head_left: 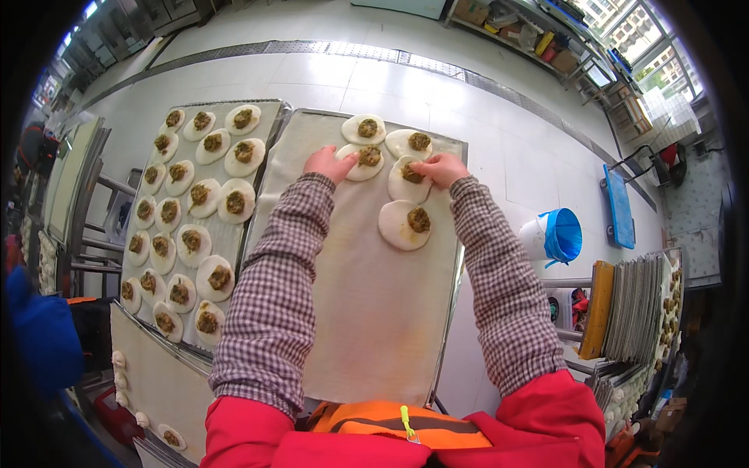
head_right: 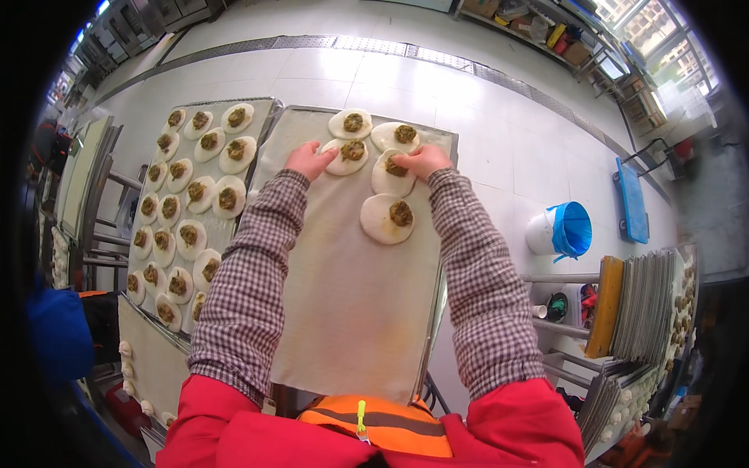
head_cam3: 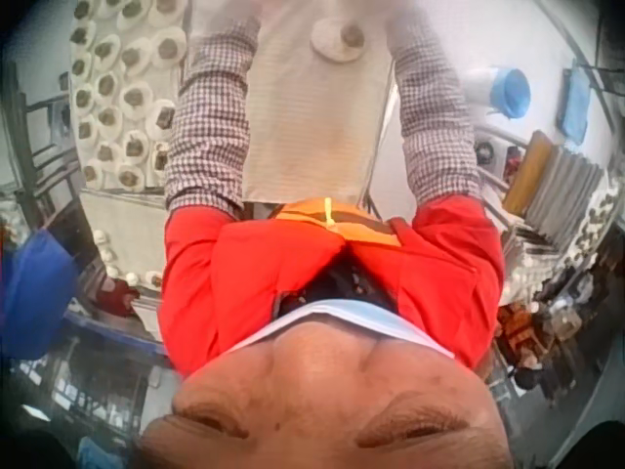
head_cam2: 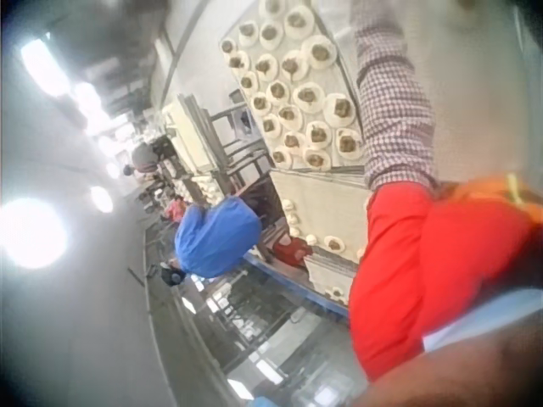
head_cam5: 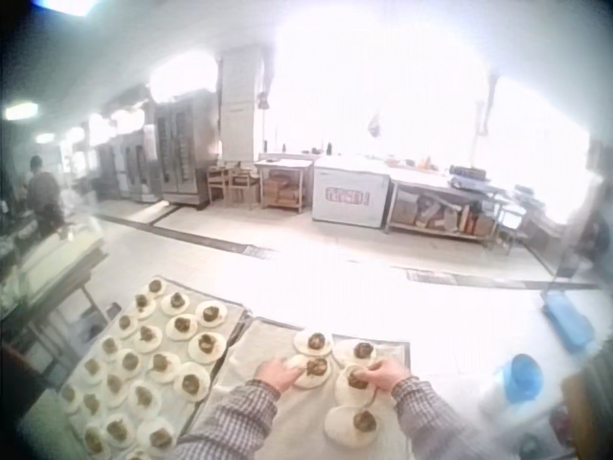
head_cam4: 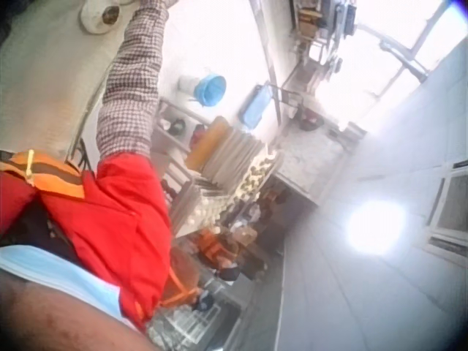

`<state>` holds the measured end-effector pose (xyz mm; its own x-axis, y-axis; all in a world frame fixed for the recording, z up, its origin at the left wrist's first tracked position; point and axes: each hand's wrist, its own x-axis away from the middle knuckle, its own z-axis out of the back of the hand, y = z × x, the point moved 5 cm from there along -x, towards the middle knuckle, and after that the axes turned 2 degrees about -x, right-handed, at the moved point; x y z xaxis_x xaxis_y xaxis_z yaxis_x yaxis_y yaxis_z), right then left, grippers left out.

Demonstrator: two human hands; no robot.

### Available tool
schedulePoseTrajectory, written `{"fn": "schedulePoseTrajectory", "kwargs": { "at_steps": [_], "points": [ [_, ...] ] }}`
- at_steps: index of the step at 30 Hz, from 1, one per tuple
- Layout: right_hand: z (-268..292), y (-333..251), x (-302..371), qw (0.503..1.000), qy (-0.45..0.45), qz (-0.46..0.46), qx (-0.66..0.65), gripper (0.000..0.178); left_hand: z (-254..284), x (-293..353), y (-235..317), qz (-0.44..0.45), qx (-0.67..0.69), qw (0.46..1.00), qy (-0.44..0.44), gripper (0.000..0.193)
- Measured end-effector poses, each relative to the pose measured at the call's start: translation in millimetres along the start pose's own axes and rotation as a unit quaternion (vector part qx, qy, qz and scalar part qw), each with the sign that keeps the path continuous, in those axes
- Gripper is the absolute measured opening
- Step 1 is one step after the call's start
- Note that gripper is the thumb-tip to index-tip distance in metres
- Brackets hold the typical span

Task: The person repeatedly picks up round dough discs with filling, pleats the edges to seal them, and places the finished buns on trays. The person also moves trays of filled buns between work surfaces and a conveyor belt.

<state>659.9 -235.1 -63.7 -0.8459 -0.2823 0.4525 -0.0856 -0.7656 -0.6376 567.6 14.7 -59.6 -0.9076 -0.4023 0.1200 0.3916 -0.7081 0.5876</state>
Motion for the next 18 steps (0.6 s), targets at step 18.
{"fn": "schedulePoseTrajectory", "kwargs": {
  "at_steps": [18],
  "points": [
    [-23, 7, 36, 0.947, -0.022, 0.177, -0.266, 0.037, -23, -40, 48, 0.081, -0.203, 0.971, -0.098, 0.072]
  ]
}}
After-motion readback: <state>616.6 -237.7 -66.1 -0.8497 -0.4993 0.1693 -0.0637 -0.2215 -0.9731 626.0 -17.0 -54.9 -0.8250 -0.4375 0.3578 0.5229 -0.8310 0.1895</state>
